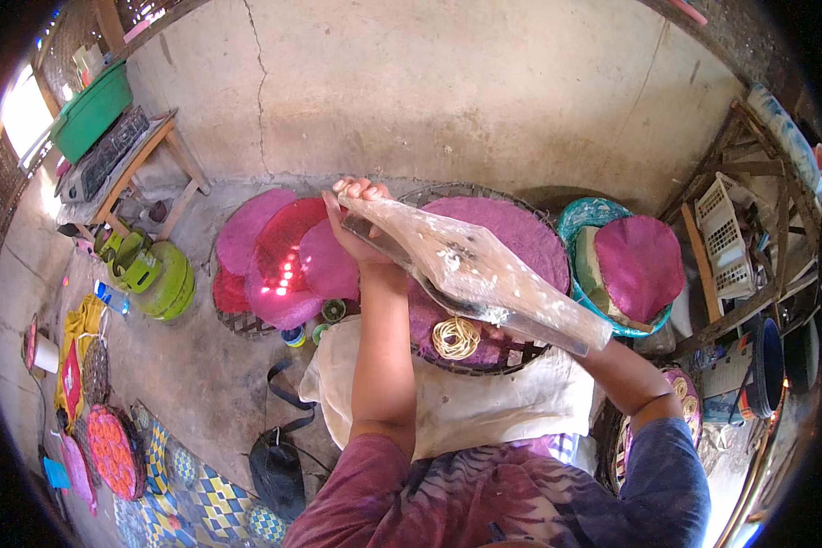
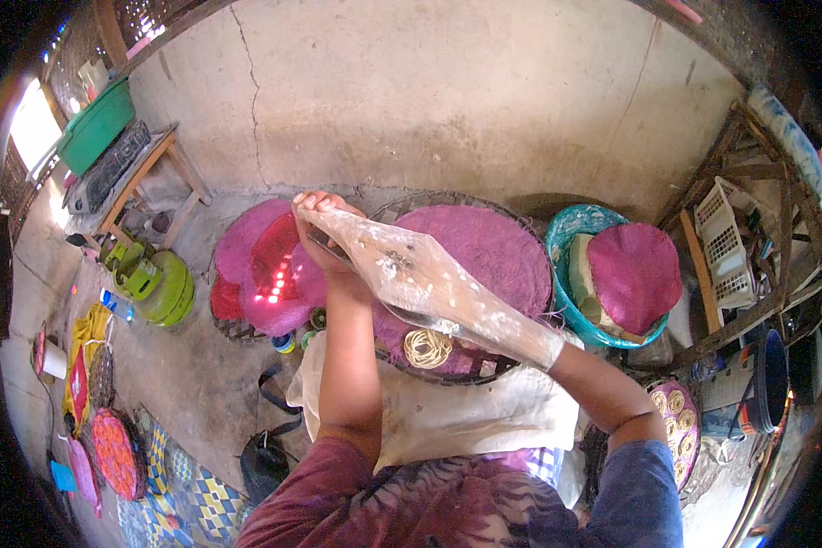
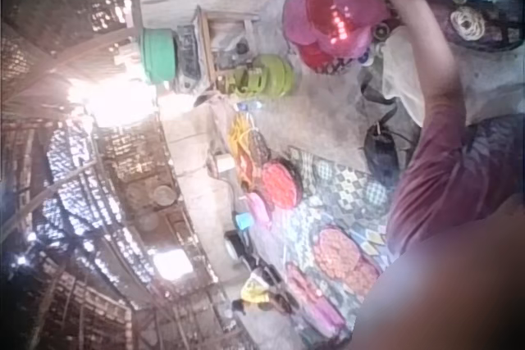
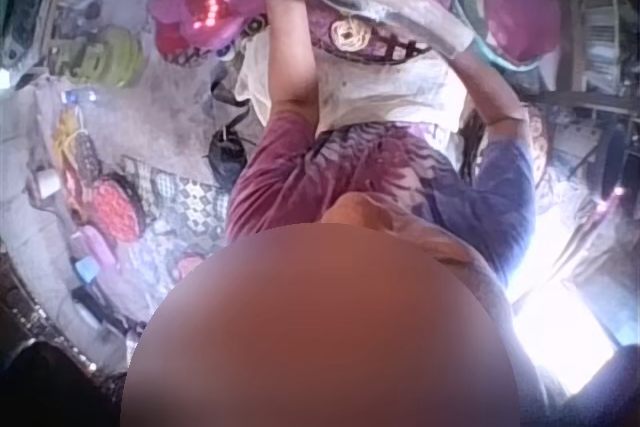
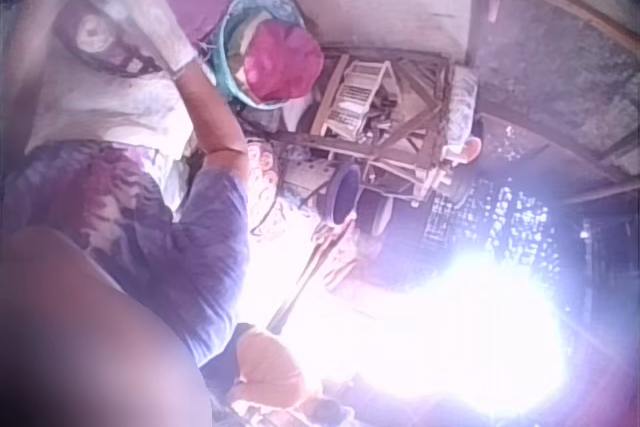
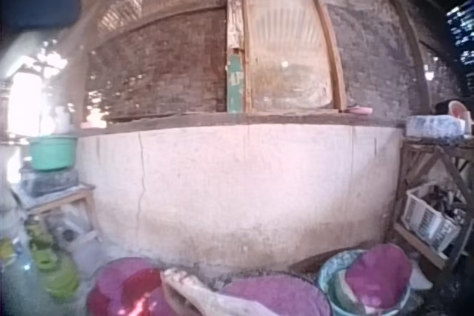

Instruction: The person repeatedly loads dough into a handheld extruder and presses it through a nozzle to form spiral noodles onto a purple cloth-lined tray. They periodically scrape excess dough from the tool and continue extruding until the tray is filled with multiple noodle spirals.

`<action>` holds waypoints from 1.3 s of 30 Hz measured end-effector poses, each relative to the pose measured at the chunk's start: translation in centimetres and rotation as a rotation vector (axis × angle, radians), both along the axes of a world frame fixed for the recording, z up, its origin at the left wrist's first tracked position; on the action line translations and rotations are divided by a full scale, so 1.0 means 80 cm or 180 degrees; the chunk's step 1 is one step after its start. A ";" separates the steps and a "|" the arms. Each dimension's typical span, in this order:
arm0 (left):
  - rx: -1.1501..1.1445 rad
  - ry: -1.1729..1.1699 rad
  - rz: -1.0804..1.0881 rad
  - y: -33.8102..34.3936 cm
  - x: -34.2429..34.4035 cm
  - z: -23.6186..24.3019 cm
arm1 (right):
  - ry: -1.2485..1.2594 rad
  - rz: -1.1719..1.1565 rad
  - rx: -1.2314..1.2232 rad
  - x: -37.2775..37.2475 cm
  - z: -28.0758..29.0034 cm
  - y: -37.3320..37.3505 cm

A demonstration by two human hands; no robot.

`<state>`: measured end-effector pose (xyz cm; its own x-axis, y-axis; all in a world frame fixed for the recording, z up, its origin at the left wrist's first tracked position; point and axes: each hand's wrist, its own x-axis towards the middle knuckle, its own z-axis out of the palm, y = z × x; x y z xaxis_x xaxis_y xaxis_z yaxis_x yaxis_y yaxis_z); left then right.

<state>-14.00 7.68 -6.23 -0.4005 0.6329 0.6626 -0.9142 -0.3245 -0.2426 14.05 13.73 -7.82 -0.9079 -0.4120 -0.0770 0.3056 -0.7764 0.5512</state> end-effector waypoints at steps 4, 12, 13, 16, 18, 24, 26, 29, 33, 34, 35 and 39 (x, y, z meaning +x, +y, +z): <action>-0.0365 0.0537 0.0143 0.001 0.012 0.027 | 0.0427 0.0612 0.5342 0.057 0.096 0.013; -0.1579 0.0070 -0.0462 0.075 0.099 -0.040 | -0.1180 0.1429 0.6171 0.095 0.147 0.002; -0.1389 0.0061 -0.0463 0.083 0.098 -0.045 | -0.1211 0.1447 0.6402 0.089 0.142 0.001; -0.0898 0.0081 -0.0476 0.089 0.080 -0.048 | -0.1175 0.1200 0.6721 0.084 0.138 -0.004; -0.0760 0.0165 -0.0472 0.084 0.074 -0.041 | -0.1097 0.1098 0.6829 0.086 0.141 -0.011; -0.1441 -0.0050 -0.0343 0.078 0.102 -0.014 | -0.1647 0.0994 0.6787 0.103 0.174 -0.014; -0.1228 0.0138 -0.0138 0.082 0.096 -0.003 | -0.1851 0.1001 0.7155 0.098 0.171 -0.013; -0.1226 0.0433 -0.0129 0.074 0.080 0.003 | -0.1502 0.0817 0.7066 0.096 0.156 -0.019; -0.1213 0.0508 -0.0234 0.059 0.099 -0.017 | -0.1533 0.1017 0.6785 0.118 0.151 -0.025; -0.1180 0.0507 -0.0272 0.063 0.110 -0.024 | -0.1657 0.1063 0.6757 0.125 0.150 -0.025; -0.1308 0.0315 -0.0262 0.071 0.121 -0.029 | -0.1404 0.1059 0.6989 0.132 0.150 -0.021; -0.0625 0.0254 -0.0454 0.093 0.125 -0.045 | -0.1320 0.0246 0.6099 0.141 0.116 -0.012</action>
<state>-4.00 15.12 -9.86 -0.2491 0.7990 0.5473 -0.9679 -0.2245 -0.1127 25.30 12.80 1.50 -0.7066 0.4278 -0.5637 0.4574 -0.3317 -0.8251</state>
